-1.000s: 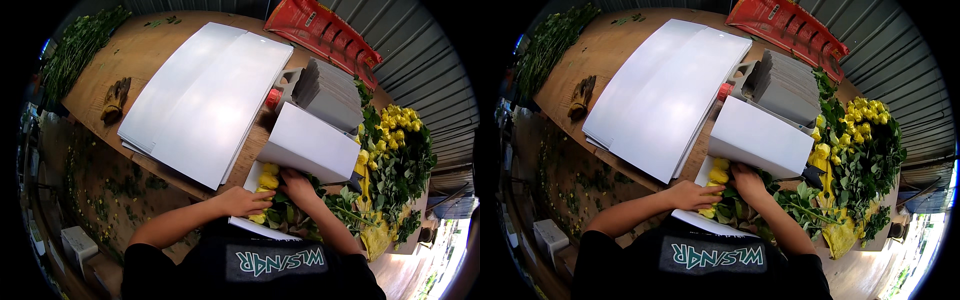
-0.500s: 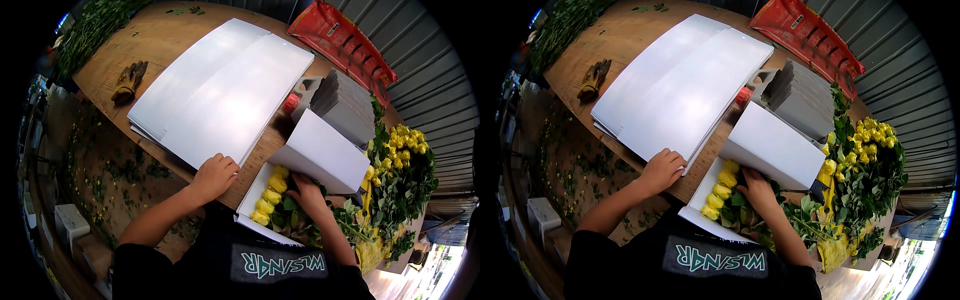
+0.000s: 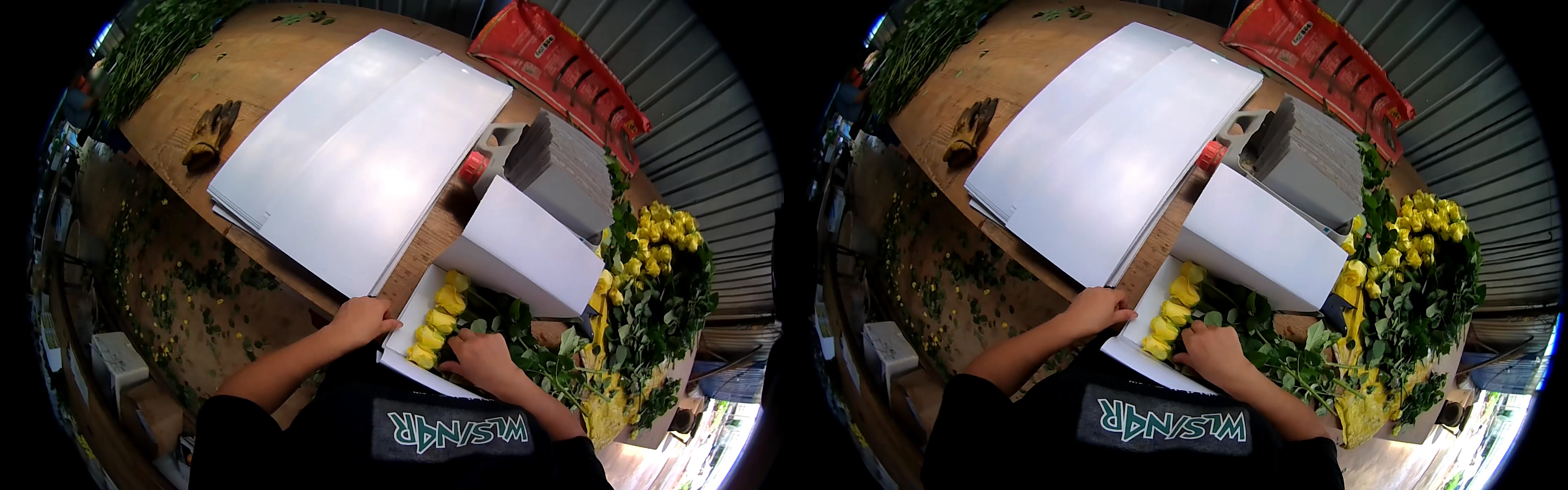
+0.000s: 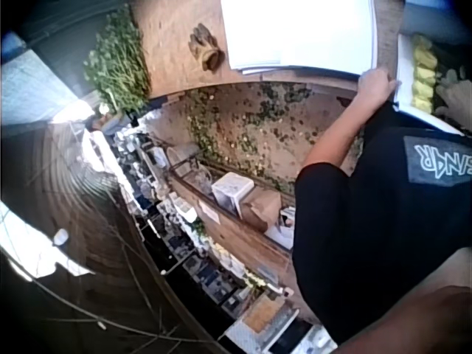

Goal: The person arranges yellow roses and green leaves into a white box. They repeatedly pick up flowers, place them into the box, and adjust the arrangement while handling white paper sheets on the table.

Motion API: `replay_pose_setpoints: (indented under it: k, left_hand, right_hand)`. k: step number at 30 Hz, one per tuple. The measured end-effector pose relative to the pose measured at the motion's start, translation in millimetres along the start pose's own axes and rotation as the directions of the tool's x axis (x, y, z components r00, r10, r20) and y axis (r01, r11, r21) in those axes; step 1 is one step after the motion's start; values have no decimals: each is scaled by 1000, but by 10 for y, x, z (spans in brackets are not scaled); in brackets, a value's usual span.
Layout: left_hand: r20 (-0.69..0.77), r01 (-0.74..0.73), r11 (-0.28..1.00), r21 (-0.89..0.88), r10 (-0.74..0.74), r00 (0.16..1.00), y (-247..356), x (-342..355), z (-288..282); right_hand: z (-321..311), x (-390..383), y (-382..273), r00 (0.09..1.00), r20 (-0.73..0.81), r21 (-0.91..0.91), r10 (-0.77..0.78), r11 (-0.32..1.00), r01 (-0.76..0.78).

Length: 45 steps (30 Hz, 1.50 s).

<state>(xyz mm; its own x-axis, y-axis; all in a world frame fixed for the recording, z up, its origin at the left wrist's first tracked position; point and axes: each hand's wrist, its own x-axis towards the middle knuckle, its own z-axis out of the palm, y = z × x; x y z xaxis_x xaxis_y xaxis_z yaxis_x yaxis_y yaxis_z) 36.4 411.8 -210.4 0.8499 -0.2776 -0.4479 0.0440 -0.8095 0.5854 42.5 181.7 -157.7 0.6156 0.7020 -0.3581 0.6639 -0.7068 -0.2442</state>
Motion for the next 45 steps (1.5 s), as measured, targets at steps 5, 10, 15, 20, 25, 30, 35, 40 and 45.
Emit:
replay_pose_setpoints:
  k: [5,10,15,20,25,30,35,40,45]
  left_hand:
    - [46,-52,998,24,50,998,-16,46,121]
    - [46,-68,997,31,66,997,-14,53,99]
    - [30,-77,992,102,75,997,60,27,-2]
    - [-277,-147,973,178,192,941,67,-38,-193]
    - [-298,-71,951,303,165,940,14,-153,-407]
    - [-477,-49,828,559,370,797,-283,-161,-248]
    - [-397,-87,781,618,406,823,-439,-95,-322]
    - [-78,-287,782,553,392,917,-404,-159,-835]
    - [-379,-304,708,637,631,676,259,-388,-1208]
  right_hand:
    - [85,20,-26,999,-15,-22,-28,999,28]
    - [137,22,-35,998,-62,18,8,1000,-7]
    - [20,6,-18,1000,-29,36,3,999,-2]
    - [-151,58,156,891,-428,224,153,973,-59]
    - [-42,216,283,881,-418,357,220,932,-63]
    - [114,297,396,904,-367,369,221,926,-77]
    - [-141,243,204,911,-402,310,95,950,38]
    - [-488,336,-51,993,-62,766,98,643,-15]
    - [-643,783,-244,945,311,888,-99,-326,-326]
